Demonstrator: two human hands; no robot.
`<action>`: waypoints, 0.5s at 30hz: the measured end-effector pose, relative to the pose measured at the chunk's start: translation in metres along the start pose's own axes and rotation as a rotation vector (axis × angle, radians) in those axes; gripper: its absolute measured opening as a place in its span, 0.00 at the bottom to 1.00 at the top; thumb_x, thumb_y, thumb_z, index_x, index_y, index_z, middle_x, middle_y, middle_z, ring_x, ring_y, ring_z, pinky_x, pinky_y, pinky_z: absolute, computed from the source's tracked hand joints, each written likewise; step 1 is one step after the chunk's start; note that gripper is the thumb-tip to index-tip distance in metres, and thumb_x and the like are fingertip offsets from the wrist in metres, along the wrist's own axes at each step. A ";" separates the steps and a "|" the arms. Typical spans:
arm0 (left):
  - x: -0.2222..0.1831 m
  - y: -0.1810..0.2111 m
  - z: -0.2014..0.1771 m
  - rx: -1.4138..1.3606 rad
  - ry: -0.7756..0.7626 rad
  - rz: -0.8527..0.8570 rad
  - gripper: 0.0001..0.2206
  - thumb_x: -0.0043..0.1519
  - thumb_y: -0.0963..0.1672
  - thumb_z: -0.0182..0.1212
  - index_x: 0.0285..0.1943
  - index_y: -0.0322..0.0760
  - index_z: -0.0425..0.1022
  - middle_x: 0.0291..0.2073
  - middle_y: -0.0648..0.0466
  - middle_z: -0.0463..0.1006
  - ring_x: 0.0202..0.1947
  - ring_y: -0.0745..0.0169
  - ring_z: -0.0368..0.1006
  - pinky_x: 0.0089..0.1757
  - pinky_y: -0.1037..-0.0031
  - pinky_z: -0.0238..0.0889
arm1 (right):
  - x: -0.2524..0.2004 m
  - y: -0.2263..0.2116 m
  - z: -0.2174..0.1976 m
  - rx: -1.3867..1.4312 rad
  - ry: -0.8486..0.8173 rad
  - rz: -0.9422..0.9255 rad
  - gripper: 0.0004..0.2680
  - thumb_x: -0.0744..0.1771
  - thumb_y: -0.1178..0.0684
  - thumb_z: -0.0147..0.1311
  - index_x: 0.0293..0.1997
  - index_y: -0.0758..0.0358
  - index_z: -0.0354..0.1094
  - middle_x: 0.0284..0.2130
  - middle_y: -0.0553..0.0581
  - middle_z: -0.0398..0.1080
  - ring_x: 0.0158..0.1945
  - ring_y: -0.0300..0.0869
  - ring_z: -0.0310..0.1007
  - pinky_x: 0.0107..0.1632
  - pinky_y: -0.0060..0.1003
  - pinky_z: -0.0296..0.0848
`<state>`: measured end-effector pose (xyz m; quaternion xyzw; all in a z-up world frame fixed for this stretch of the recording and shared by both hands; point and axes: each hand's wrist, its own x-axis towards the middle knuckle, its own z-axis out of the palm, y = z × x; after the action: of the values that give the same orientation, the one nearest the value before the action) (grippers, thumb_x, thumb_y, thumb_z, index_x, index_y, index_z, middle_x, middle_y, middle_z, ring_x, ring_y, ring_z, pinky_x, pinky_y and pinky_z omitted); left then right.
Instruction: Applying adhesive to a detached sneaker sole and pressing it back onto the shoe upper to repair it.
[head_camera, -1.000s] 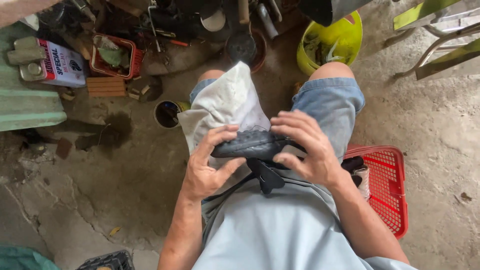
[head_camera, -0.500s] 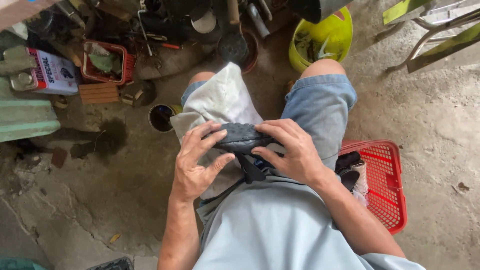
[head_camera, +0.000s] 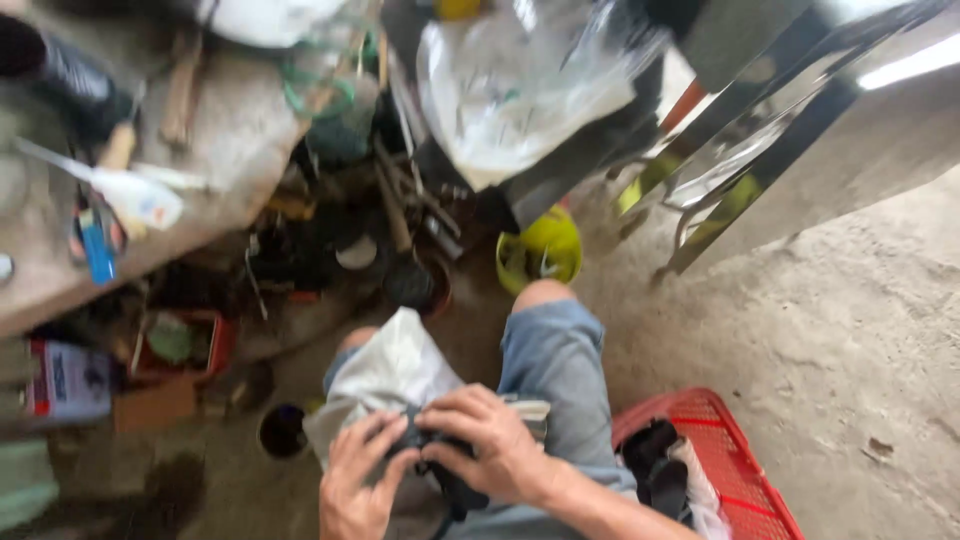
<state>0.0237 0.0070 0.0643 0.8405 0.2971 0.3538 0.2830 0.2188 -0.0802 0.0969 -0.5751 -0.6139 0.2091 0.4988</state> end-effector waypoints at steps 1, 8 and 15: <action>0.002 0.003 0.002 -0.005 0.006 0.025 0.15 0.59 0.46 0.68 0.54 0.44 0.81 0.50 0.53 0.82 0.49 0.57 0.79 0.53 0.68 0.66 | 0.002 0.001 -0.001 -0.015 0.016 -0.014 0.10 0.70 0.50 0.56 0.55 0.59 0.71 0.48 0.60 0.73 0.48 0.53 0.73 0.52 0.47 0.74; -0.017 -0.018 0.010 0.058 0.003 -0.147 0.16 0.55 0.48 0.70 0.52 0.50 0.83 0.49 0.62 0.84 0.52 0.65 0.79 0.56 0.73 0.67 | 0.006 -0.001 0.000 -0.016 -0.014 -0.039 0.10 0.71 0.50 0.55 0.54 0.64 0.69 0.49 0.61 0.72 0.48 0.52 0.73 0.53 0.47 0.72; -0.085 -0.156 0.044 0.162 -0.246 -0.259 0.25 0.46 0.56 0.75 0.54 0.60 0.83 0.54 0.65 0.83 0.54 0.70 0.81 0.53 0.70 0.70 | 0.004 0.005 0.007 0.040 -0.093 0.008 0.10 0.72 0.50 0.51 0.58 0.61 0.69 0.52 0.58 0.73 0.52 0.51 0.72 0.55 0.47 0.70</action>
<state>-0.0383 0.0393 -0.1043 0.8523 0.3934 0.1840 0.2915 0.2161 -0.0733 0.0918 -0.5572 -0.6299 0.2498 0.4800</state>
